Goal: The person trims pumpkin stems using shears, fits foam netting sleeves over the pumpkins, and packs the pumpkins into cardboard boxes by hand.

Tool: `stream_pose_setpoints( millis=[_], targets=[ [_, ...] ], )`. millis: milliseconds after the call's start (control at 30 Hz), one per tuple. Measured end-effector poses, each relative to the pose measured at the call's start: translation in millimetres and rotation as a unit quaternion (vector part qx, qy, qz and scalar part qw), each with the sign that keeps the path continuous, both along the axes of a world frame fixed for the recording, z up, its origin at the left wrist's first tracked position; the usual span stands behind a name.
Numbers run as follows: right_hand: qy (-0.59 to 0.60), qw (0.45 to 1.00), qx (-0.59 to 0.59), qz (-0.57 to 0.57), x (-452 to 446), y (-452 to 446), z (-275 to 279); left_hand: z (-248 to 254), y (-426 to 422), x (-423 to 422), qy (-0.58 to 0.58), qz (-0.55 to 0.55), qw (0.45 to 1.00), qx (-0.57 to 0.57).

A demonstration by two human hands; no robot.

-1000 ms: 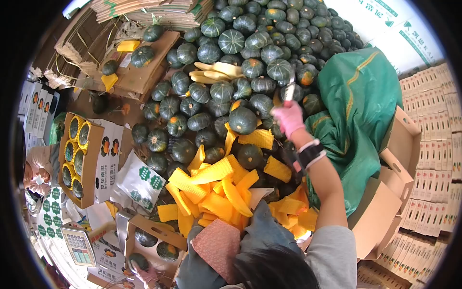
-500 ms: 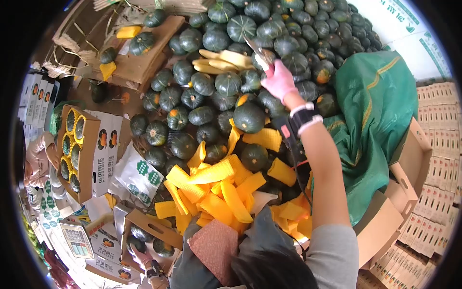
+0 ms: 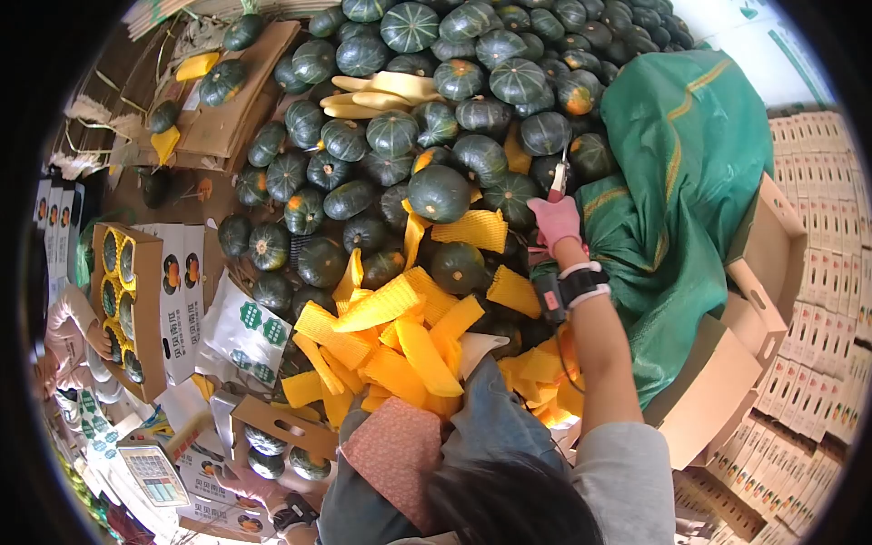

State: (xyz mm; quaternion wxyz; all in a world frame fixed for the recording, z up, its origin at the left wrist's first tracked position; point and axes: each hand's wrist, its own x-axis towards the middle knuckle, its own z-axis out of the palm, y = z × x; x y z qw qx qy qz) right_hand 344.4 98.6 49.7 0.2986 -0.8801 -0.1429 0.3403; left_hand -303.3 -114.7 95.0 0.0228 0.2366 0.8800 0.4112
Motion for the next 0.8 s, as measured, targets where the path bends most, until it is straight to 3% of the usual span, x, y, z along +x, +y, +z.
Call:
stream_pose_setpoints(
  millis=[100, 267, 367, 400, 500, 600, 667, 767, 800],
  targets=[
    [0.016, 0.996, 0.083, -0.04, -8, 6, -5, 12, 45, 12, 0.052, -0.128, 0.99, 0.037],
    [0.025, 0.982, 0.151, -0.112, -26, 17, -11, 21, 83, 36, 0.056, -0.232, 0.968, 0.078],
    [0.003, 0.983, 0.131, -0.129, -46, 29, -14, 37, 101, 73, -0.03, -0.19, 0.975, 0.112],
    [0.018, 0.984, 0.089, -0.155, -52, 35, -1, 37, 104, 78, -0.039, -0.2, 0.973, 0.106],
    [0.039, 0.966, 0.107, -0.231, -47, 40, -17, 32, 109, 82, -0.092, -0.242, 0.961, 0.097],
    [0.094, 0.959, 0.138, -0.228, -40, 30, -27, 20, 128, 99, -0.096, -0.305, 0.942, 0.106],
    [0.159, 0.948, 0.17, -0.217, -11, 12, -77, 18, 154, 118, -0.125, -0.392, 0.904, 0.116],
    [0.203, 0.939, 0.196, -0.196, -24, -2, -39, 31, 190, 165, -0.197, -0.525, 0.821, 0.11],
    [0.243, 0.943, 0.167, -0.157, -20, -10, -30, 34, 201, 181, -0.238, -0.579, 0.768, 0.135]
  ],
)
